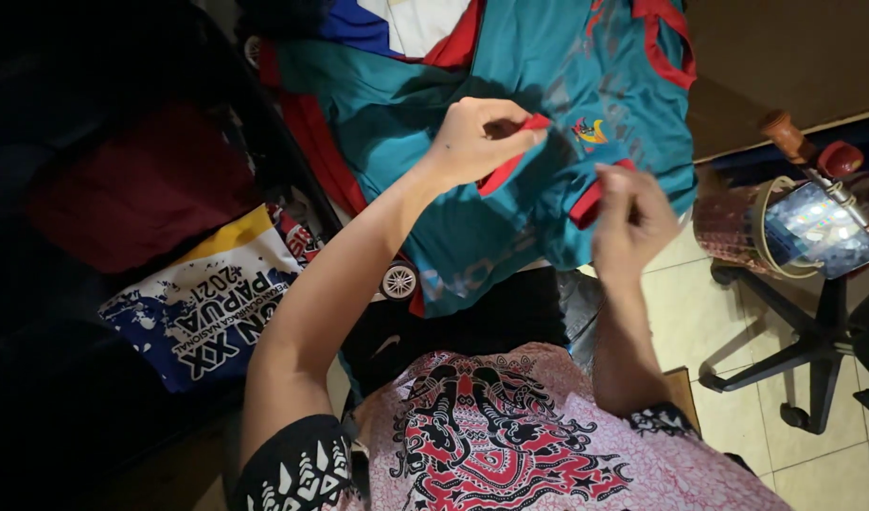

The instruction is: The person folds a teal-colored shirt and a red shirt by hand, laying them flat on a table and aligning the sleeves and body before stacking them.

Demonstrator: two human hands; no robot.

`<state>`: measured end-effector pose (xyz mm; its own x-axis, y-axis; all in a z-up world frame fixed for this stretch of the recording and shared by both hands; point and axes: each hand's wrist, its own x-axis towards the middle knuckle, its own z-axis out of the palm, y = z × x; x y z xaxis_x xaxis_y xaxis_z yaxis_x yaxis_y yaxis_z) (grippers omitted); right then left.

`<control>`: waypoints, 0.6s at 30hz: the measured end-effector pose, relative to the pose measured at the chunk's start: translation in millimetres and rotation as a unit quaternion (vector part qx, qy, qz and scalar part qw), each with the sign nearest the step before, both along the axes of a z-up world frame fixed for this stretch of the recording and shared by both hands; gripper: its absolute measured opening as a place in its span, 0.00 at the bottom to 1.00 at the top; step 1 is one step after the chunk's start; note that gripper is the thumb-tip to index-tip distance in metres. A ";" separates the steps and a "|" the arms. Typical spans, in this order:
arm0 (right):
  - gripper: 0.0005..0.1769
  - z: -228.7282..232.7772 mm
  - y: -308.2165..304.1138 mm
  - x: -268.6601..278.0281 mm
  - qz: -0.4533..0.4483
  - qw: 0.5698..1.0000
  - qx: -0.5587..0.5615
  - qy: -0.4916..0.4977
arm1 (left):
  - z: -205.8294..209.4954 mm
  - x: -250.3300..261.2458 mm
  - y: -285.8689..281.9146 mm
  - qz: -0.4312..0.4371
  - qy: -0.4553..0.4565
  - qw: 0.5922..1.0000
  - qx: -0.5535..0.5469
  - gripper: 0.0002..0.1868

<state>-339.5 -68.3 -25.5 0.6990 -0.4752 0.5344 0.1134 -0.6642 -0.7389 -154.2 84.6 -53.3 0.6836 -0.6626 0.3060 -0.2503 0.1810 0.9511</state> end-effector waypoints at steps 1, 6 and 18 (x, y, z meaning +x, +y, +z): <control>0.05 -4.3 2.8 2.6 0.005 0.999 0.050 -0.007 | 1.5 -0.2 0.7 -0.015 0.004 1.000 0.001 0.11; 0.26 -23.7 20.2 14.4 0.079 0.960 0.266 -0.044 | 3.6 0.2 2.3 -0.058 0.032 0.997 0.036 0.10; 0.36 -34.2 32.2 20.6 0.019 0.984 0.176 -0.014 | -1.4 -6.8 -3.2 -0.052 0.035 0.996 -0.064 0.07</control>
<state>-318.8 -36.0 -59.7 0.7069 -0.6082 0.3611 0.1574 -0.3624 -0.9186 -161.0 81.4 -54.8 0.6357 -0.6898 0.3466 -0.1583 0.3230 0.9331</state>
